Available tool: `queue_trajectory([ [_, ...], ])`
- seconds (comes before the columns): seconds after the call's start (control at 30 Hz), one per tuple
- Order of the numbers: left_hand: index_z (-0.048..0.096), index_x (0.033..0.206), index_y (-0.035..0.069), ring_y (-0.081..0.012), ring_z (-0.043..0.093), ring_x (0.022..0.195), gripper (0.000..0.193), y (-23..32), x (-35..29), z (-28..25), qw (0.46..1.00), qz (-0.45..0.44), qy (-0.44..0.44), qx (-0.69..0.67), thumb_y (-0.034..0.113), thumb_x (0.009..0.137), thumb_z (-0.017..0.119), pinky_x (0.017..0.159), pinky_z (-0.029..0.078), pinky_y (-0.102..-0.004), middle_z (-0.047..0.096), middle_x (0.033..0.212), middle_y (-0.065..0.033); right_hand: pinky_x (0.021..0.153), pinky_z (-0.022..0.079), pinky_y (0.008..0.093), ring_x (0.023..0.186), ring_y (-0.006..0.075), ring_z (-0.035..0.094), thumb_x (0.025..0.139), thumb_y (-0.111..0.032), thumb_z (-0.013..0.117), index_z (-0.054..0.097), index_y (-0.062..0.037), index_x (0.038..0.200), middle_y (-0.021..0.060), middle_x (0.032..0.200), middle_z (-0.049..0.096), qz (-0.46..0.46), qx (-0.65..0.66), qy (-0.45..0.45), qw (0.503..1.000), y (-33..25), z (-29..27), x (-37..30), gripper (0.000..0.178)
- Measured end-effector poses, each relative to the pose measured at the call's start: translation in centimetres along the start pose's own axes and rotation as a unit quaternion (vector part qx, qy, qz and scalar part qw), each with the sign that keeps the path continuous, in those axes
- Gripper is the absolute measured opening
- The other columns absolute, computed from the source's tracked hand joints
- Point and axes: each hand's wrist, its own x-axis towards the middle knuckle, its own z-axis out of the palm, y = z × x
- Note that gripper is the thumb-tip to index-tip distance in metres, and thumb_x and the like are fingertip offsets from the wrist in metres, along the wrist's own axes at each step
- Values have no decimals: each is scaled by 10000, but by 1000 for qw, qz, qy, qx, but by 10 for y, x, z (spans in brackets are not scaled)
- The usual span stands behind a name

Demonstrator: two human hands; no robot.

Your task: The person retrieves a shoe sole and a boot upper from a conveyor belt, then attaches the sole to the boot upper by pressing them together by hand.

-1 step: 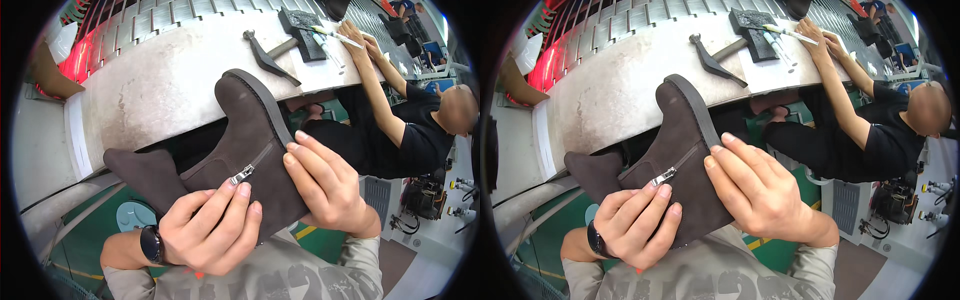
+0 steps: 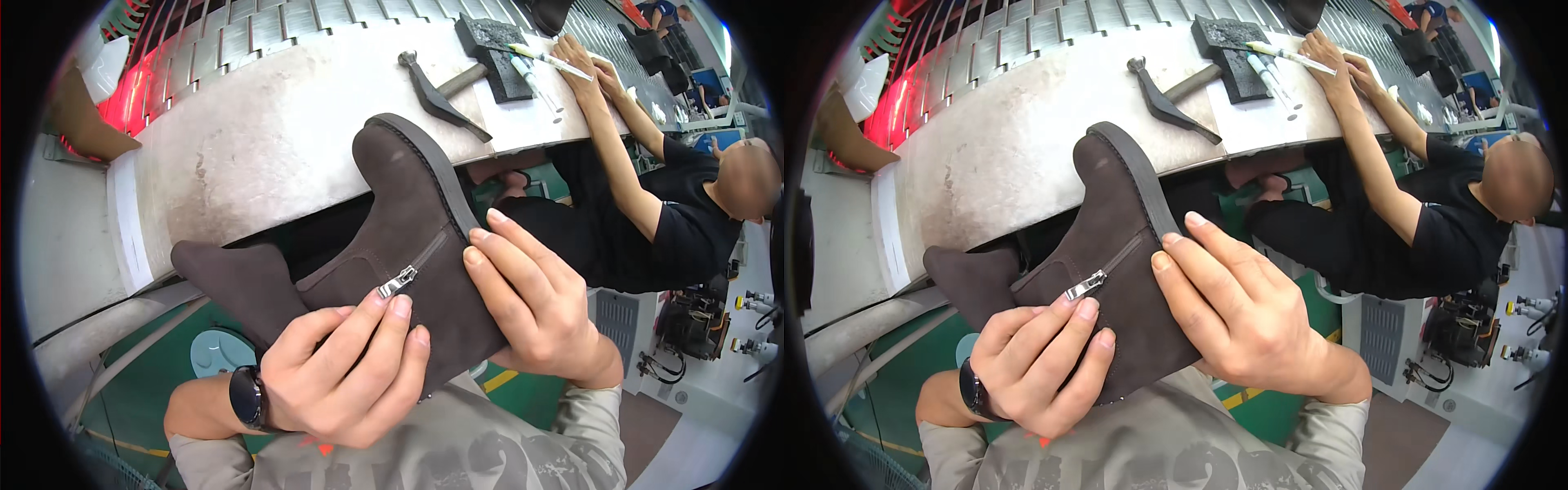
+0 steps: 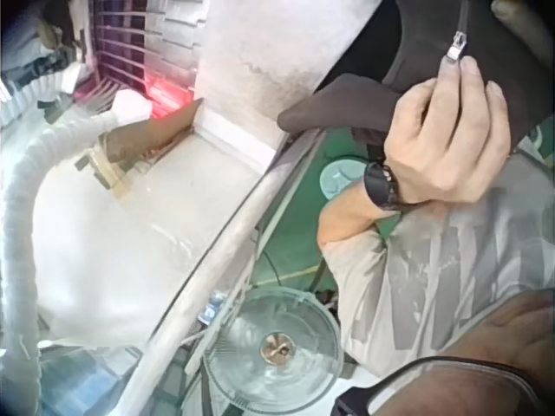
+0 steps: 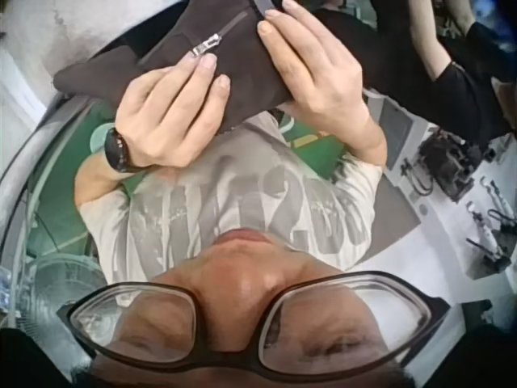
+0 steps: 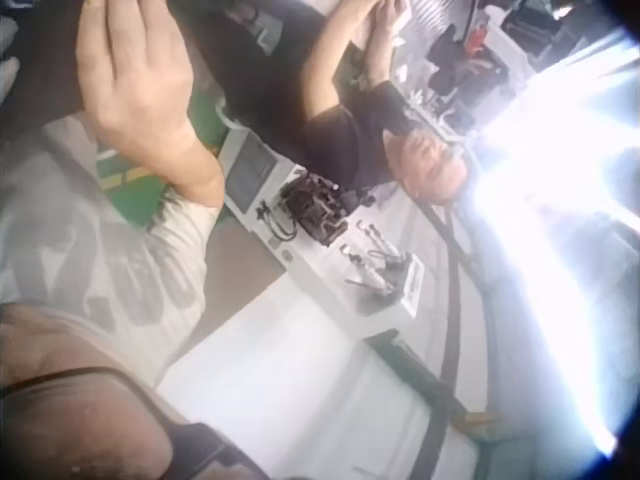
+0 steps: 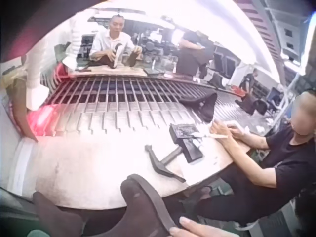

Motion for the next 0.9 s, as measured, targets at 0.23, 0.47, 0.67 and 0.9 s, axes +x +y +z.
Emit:
queue_trajectory([
  [0.23,784,1126,207,-140,648,1203,262,19,-16,-6,967,-8,249,-50,181,874,850,945,531,-339,781,1116,35,992,625,501,1149,486,741,627,-247,975,725,91,1283,304,1290,723,108,170,120,972,-3,2,-4,779],
  [0.47,520,1532,-109,-438,571,1456,885,-16,-35,-9,920,-313,22,-236,443,925,851,1181,479,-472,551,1587,-300,1021,525,329,1118,154,666,764,-111,934,600,86,1408,105,1229,723,384,584,293,653,-23,47,-2,751],
  [0.67,482,1579,-81,-386,541,1478,710,-114,-3,14,923,-346,122,-119,248,1019,769,1252,389,-456,563,1570,-280,1088,500,391,1219,259,676,833,-198,936,607,15,1441,159,1328,707,339,545,293,709,-76,134,-20,723],
  [0.9,236,1704,-38,-390,483,1529,1179,-142,-42,76,824,-435,79,-354,338,853,960,1291,360,-490,393,1682,-314,1370,128,532,1664,393,217,851,-370,891,102,-77,1767,189,1779,254,295,366,-110,876,-68,133,1,1244],
])
